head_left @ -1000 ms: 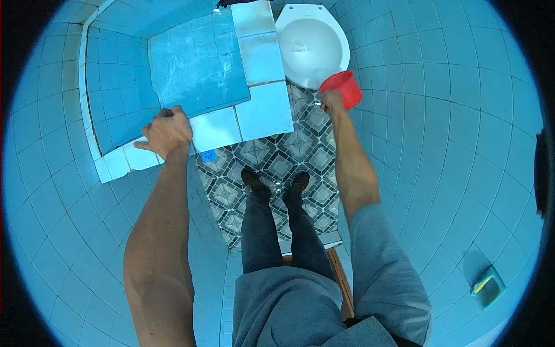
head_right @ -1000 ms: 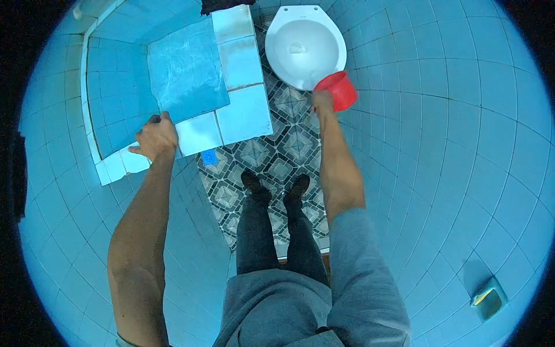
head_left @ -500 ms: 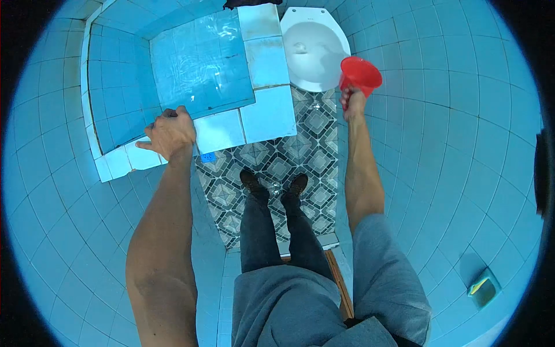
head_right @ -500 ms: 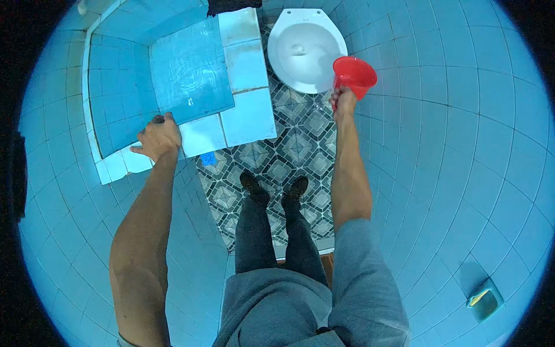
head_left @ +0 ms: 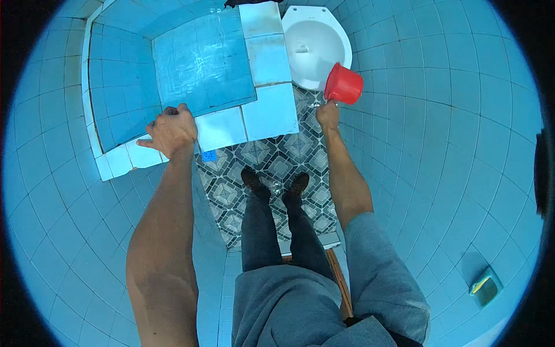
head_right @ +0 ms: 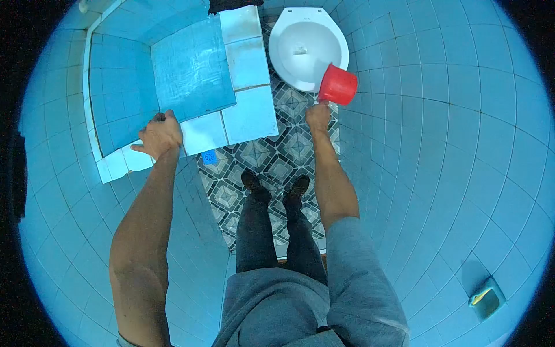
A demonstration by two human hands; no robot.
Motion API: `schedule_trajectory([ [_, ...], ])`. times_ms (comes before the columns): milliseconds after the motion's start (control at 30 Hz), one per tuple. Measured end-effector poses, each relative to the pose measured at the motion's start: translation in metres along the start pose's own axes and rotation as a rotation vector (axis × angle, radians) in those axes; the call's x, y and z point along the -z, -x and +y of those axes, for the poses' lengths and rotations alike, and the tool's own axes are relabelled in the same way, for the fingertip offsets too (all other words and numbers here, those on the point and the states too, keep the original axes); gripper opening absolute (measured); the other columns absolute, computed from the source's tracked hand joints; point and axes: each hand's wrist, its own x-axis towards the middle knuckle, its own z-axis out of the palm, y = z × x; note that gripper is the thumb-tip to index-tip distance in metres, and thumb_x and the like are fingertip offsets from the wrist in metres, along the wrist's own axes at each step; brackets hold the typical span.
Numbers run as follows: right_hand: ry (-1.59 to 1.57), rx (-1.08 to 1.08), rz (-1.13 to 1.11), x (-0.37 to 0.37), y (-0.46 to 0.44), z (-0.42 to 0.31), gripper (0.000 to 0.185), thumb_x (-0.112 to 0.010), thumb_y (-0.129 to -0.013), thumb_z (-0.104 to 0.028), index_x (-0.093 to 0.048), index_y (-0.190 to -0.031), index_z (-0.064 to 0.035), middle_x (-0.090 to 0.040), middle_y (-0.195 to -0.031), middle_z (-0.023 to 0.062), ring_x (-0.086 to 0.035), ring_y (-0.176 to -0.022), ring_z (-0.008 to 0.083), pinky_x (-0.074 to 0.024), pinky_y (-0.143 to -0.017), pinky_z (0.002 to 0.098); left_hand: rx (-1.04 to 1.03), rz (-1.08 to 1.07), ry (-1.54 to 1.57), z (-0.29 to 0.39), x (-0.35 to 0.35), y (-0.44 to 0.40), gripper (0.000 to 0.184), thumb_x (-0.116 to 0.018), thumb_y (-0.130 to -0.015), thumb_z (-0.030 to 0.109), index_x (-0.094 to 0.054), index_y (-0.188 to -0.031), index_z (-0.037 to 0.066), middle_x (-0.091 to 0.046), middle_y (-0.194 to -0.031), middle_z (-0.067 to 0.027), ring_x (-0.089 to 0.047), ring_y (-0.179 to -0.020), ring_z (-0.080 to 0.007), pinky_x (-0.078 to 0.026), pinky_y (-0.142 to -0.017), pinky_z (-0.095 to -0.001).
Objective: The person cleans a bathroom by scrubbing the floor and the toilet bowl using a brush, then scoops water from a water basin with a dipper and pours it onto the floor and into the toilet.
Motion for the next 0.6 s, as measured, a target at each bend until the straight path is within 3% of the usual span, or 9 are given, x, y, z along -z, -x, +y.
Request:
schedule_trajectory([
  [67,-0.015,-0.011,-0.003,0.002,0.004,-0.011,0.056,-0.066,-0.080,-0.015,-0.042,-0.124,0.0106,-0.062,-0.108,0.0343,-0.062,-0.103,0.0467,-0.0499,-0.091,0.0488,0.018,-0.022,-0.014,0.001,0.003,0.000,0.041,-0.048,-0.087,0.039,-0.076,-0.105,0.014,-0.070,-0.109,-0.0102,-0.050,-0.123,-0.0290,-0.003,-0.115,-0.0658],
  [133,0.024,0.131,0.215,0.000,0.005,-0.015,0.067,-0.071,-0.079,-0.017,-0.037,-0.129,0.0104,-0.061,-0.110,0.0340,-0.061,-0.104,0.0475,-0.0492,-0.095,0.0465,0.014,-0.014,-0.008,0.000,0.001,-0.001,0.041,-0.048,-0.087,0.039,-0.076,-0.104,0.014,-0.070,-0.109,-0.0103,-0.050,-0.123,-0.0292,-0.002,-0.115,-0.0660],
  [167,0.025,0.133,0.215,0.000,0.004,-0.014,0.067,-0.071,-0.079,-0.017,-0.037,-0.129,0.0104,-0.061,-0.110,0.0340,-0.061,-0.104,0.0475,-0.0492,-0.095,0.0465,0.011,-0.005,-0.002,0.000,0.001,-0.001,0.041,-0.048,-0.087,0.039,-0.076,-0.103,0.014,-0.070,-0.109,-0.0105,-0.051,-0.123,-0.0295,-0.002,-0.115,-0.0662],
  [267,-0.083,0.305,0.414,0.011,0.006,-0.015,0.063,-0.066,-0.086,-0.020,-0.033,-0.131,0.0091,-0.059,-0.112,0.0331,-0.061,-0.101,0.0473,-0.0493,-0.091,0.0482,0.000,-0.003,0.010,-0.001,0.002,-0.001,0.040,-0.049,-0.088,0.039,-0.077,-0.101,0.013,-0.071,-0.107,-0.0110,-0.051,-0.122,-0.0297,-0.002,-0.114,-0.0672],
  [367,-0.174,0.196,0.508,0.072,0.063,-0.074,0.052,-0.057,-0.094,-0.023,-0.035,-0.131,0.0073,-0.061,-0.104,0.0324,-0.062,-0.097,0.0474,-0.0479,-0.086,0.0498,-0.006,-0.001,0.022,-0.002,0.002,-0.002,0.039,-0.050,-0.088,0.038,-0.077,-0.099,0.013,-0.071,-0.104,-0.0111,-0.051,-0.122,-0.0308,-0.003,-0.114,-0.0679],
  [467,-0.314,0.270,0.418,0.111,0.122,-0.115,0.043,-0.048,-0.099,-0.024,-0.036,-0.130,0.0043,-0.061,-0.098,0.0326,-0.062,-0.090,0.0483,-0.0465,-0.078,0.0535,-0.004,-0.081,-0.025,-0.001,0.009,-0.004,0.044,-0.046,-0.091,0.041,-0.075,-0.108,0.014,-0.070,-0.111,-0.0119,-0.051,-0.123,-0.0325,-0.004,-0.114,-0.0671],
  [600,-0.407,0.581,0.044,0.135,0.197,-0.190,0.035,-0.045,-0.100,-0.024,-0.040,-0.125,0.0001,-0.062,-0.084,0.0286,-0.061,-0.076,0.0512,-0.0480,-0.066,0.0555,-0.034,-0.027,0.001,-0.005,0.007,-0.003,0.043,-0.048,-0.090,0.041,-0.076,-0.104,0.013,-0.071,-0.108,-0.0121,-0.052,-0.121,-0.0330,-0.004,-0.113,-0.0685],
])
